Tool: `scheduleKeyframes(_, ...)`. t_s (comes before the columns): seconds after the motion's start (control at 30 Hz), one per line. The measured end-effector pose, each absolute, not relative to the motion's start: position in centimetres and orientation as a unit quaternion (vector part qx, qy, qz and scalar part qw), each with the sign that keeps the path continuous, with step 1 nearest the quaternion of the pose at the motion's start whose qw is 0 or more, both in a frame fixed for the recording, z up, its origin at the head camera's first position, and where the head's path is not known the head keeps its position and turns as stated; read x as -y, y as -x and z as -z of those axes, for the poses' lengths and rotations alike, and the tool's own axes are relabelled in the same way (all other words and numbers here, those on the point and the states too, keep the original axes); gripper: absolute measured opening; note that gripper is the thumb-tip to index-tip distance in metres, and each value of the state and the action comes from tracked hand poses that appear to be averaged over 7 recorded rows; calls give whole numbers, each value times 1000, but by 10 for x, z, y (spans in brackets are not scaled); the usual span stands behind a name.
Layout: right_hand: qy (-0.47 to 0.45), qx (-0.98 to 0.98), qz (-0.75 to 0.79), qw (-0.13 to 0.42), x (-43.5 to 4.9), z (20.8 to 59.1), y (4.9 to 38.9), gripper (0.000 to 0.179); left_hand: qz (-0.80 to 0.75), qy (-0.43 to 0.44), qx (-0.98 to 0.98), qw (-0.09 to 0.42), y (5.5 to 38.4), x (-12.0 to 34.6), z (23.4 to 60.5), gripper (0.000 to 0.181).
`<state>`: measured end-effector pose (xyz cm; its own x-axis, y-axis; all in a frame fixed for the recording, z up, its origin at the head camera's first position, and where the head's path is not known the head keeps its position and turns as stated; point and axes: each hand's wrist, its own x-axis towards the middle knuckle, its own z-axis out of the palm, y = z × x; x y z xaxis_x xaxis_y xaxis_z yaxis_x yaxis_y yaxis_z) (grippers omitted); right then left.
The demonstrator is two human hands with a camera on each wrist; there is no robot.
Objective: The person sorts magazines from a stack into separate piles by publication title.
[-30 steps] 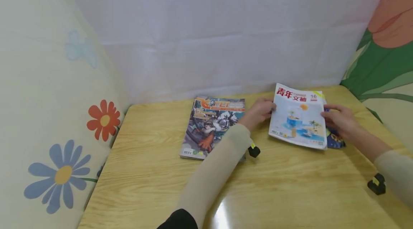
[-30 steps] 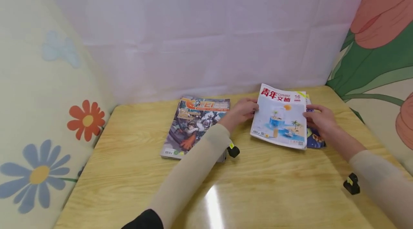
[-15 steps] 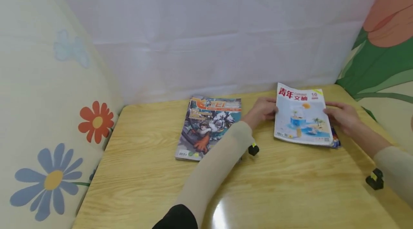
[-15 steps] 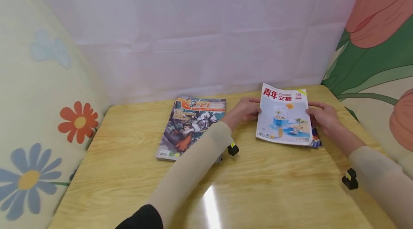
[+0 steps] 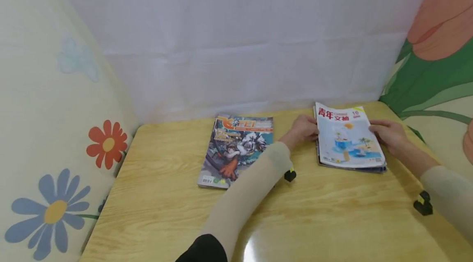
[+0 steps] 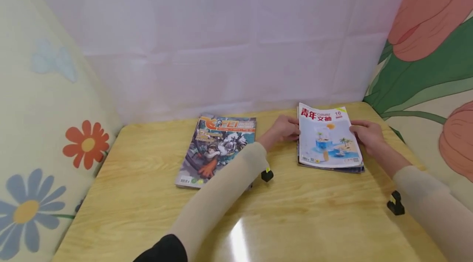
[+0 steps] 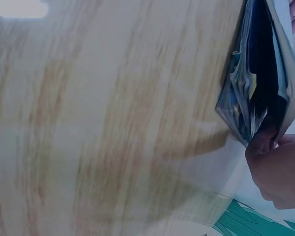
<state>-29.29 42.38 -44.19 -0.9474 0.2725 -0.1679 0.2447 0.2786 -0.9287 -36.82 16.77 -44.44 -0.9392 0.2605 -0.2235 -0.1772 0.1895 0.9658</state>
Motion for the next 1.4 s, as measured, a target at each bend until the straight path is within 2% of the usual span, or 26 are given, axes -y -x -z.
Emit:
scheduleKeyframes(0.17, 174, 839, -515, 12, -424, 447, 292, 55, -520, -85, -839, 136, 368, -168, 446, 18)
scheduleKeyframes(0.4, 132, 890, -434, 42, -417, 451, 288, 54, -461, -80, -873, 135, 369, -171, 445, 41)
scheduleKeyframes(0.57, 93, 918, -380, 68, -414, 452, 287, 49, -442, -69, -884, 137, 368, -171, 444, 40)
scheduleKeyframes(0.73, 101, 917, -376, 83, -410, 455, 286, 44, -436, -63, -887, 139, 368, -170, 446, 41)
scheduleKeyframes(0.83, 100, 917, -373, 96, -411, 454, 284, 42, -443, -63, -883, 138, 367, -169, 446, 33)
scheduleKeyframes(0.93, 94, 920, -367, 103, -412, 451, 283, 41, -453, -64, -880, 125, 363, -166, 444, 4)
scheduleKeyframes(1.07, 83, 922, -362, 109, -407, 443, 283, 39, -456, -79, -880, 111, 355, -162, 437, 42)
scheduleKeyframes(1.17, 76, 921, -365, 111, -402, 435, 283, 38, -450, -101, -880, 109, 350, -157, 429, 49)
scheduleKeyframes(1.4, 58, 919, -370, 126, -382, 424, 280, 34, -468, -137, -868, 89, 342, -138, 420, 50)
